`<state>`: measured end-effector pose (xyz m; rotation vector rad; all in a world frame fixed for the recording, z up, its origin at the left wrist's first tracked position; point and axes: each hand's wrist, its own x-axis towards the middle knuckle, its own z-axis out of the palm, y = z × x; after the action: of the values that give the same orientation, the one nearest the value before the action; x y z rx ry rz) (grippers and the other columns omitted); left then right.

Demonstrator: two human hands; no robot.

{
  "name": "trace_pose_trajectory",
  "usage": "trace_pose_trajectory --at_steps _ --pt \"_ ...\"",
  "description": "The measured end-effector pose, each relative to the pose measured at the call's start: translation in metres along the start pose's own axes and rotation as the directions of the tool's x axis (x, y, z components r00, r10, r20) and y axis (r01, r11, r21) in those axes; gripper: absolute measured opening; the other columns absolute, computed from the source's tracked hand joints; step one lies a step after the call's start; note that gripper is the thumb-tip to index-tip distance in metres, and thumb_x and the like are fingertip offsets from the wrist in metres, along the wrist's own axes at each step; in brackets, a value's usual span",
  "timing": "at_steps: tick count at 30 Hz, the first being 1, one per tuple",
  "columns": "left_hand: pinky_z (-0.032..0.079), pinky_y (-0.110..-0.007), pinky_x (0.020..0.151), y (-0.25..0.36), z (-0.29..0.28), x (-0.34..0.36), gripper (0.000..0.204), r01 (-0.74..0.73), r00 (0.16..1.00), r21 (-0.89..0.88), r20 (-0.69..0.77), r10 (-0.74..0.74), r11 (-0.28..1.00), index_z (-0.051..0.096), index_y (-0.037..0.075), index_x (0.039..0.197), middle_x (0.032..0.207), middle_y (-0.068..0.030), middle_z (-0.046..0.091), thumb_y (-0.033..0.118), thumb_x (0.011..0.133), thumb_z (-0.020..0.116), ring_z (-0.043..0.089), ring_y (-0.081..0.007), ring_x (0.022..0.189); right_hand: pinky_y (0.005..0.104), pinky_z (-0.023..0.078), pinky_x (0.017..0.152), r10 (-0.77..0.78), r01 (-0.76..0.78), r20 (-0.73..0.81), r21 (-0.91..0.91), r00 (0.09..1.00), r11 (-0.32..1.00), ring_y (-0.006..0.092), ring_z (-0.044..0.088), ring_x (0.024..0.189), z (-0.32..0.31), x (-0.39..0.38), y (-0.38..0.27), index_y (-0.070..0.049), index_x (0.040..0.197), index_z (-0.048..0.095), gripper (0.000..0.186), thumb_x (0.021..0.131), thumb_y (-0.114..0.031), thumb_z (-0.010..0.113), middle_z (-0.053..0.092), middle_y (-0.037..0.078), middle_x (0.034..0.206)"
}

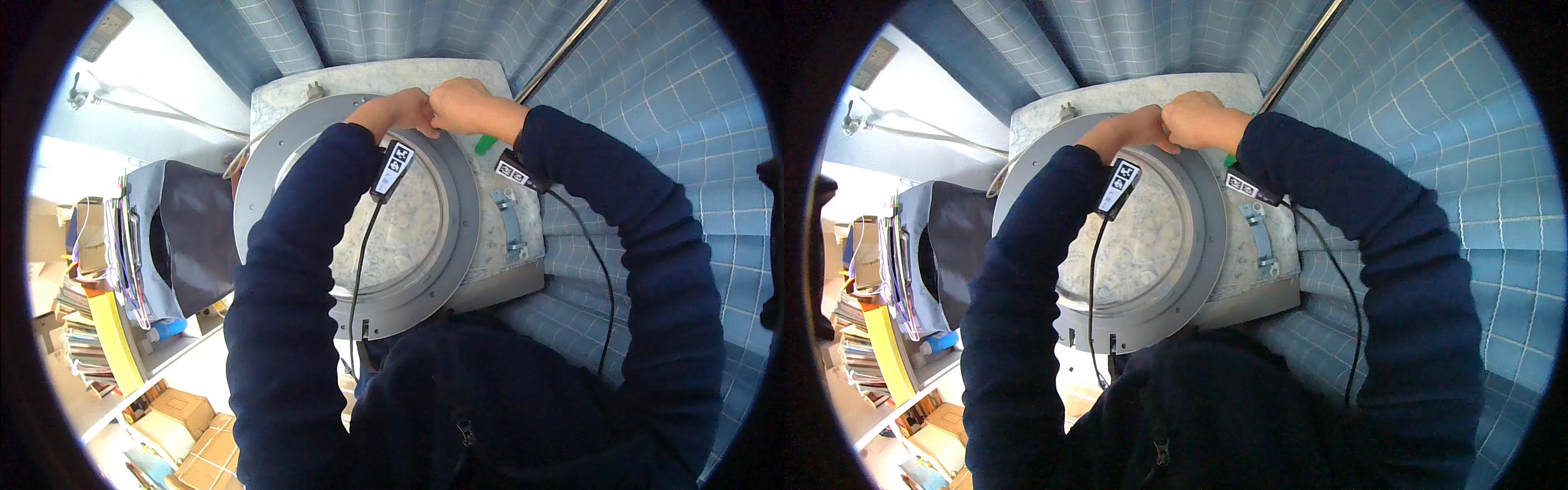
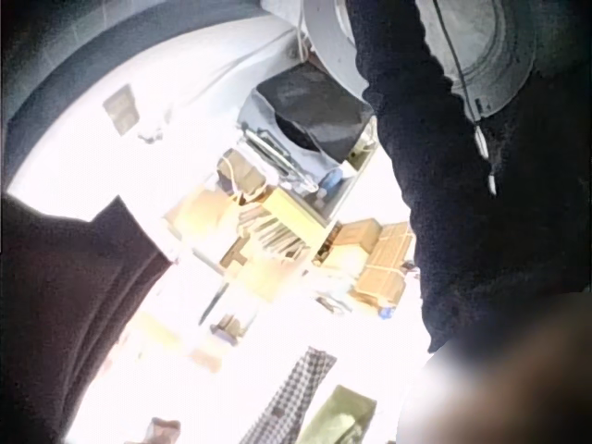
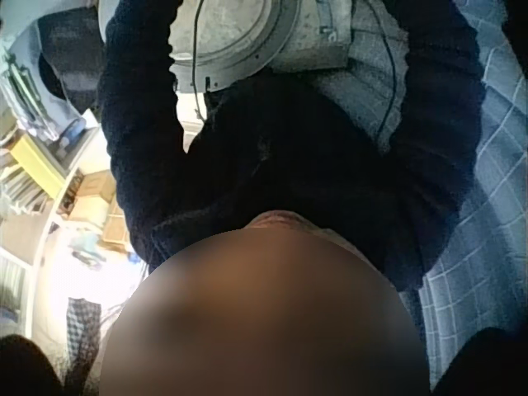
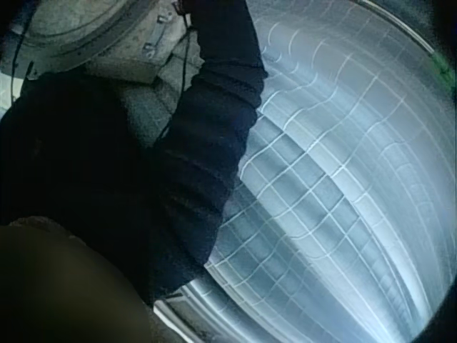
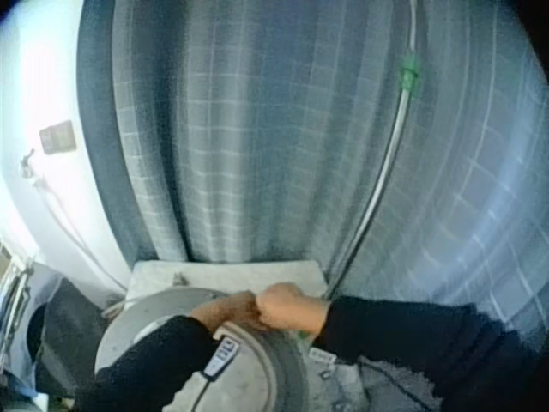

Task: The person uses a screwdriver to remove screws from the circular door frame of a washing machine. They systematically loosen and remove multiple screws around the perimeter of the door while holding the frame steady with the other hand.

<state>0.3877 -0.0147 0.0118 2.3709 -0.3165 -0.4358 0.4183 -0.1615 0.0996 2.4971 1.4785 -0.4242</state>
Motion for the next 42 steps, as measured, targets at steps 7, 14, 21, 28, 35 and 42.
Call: trace_pose_trajectory --at_steps 7,14,21,28,35,42 --pt "0.051 -0.029 0.073 0.003 -0.002 0.001 0.024 -0.065 0.993 -0.219 0.082 0.085 0.974 0.075 0.008 0.089 0.078 -0.0051 0.072 0.022 0.071 0.081 0.067 -0.0158 0.075 0.0398 0.053 0.062 -0.449 0.430 0.034 -0.364 0.893 0.826 0.0324 0.068 0.073 0.015 0.001 0.009 -0.007 0.069 0.068 0.017 0.075 -0.023 0.068 0.069 0.014 0.079" --pt "0.052 -0.026 0.064 0.008 -0.005 0.005 0.018 0.092 0.994 -0.332 0.082 -0.068 0.939 0.074 0.005 0.086 0.076 -0.0059 0.071 0.018 0.075 0.078 0.068 -0.0130 0.069 0.0431 0.052 0.071 0.191 -0.149 -0.189 0.213 0.963 0.966 0.0339 0.067 0.085 0.006 -0.016 0.007 -0.005 0.082 0.070 0.031 0.078 -0.035 0.067 0.069 0.018 0.087" --pt "0.052 -0.027 0.060 0.017 -0.004 0.006 0.019 0.131 0.991 -0.240 0.073 -0.117 0.962 0.074 0.005 0.083 0.071 -0.0056 0.071 0.021 0.073 0.080 0.068 -0.0139 0.065 0.0448 0.051 0.075 0.241 -0.247 0.053 0.276 0.969 0.929 0.0362 0.066 0.086 -0.003 -0.007 0.003 0.001 0.090 0.070 0.037 0.080 -0.035 0.068 0.069 0.020 0.090" --pt "0.051 -0.034 0.075 0.007 -0.003 0.001 0.028 -0.050 0.997 -0.082 0.047 0.054 0.995 0.074 0.008 0.086 0.076 -0.0078 0.072 0.030 0.070 0.080 0.068 -0.0204 0.076 0.0444 0.053 0.069 -0.081 0.080 0.015 0.082 0.997 0.993 0.0344 0.068 0.078 0.001 -0.011 -0.002 -0.001 0.087 0.069 0.018 0.080 -0.017 0.064 0.069 0.018 0.080" --pt "0.048 -0.048 0.080 -0.112 -0.079 -0.081 0.038 0.305 0.930 0.320 -0.301 -0.209 0.897 0.068 0.000 0.091 0.094 -0.0251 0.065 0.031 0.094 0.046 0.062 -0.0413 0.092 0.0421 0.053 0.070 -0.307 0.266 -0.169 -0.226 0.937 0.937 0.0323 0.067 0.081 0.013 -0.007 -0.017 -0.006 0.082 0.066 0.009 0.079 -0.007 0.058 0.068 0.014 0.079" --pt "0.048 -0.050 0.086 -0.194 -0.022 -0.278 0.071 0.817 0.489 0.051 -0.588 -0.644 0.574 0.065 -0.003 0.100 0.100 -0.0302 0.065 0.061 0.094 0.035 0.062 -0.0443 0.100 0.0435 0.052 0.076 -0.144 0.139 -0.153 -0.043 0.978 0.989 0.0337 0.066 0.090 0.002 -0.008 -0.009 -0.006 0.087 0.066 0.011 0.079 -0.004 0.059 0.068 0.015 0.088"
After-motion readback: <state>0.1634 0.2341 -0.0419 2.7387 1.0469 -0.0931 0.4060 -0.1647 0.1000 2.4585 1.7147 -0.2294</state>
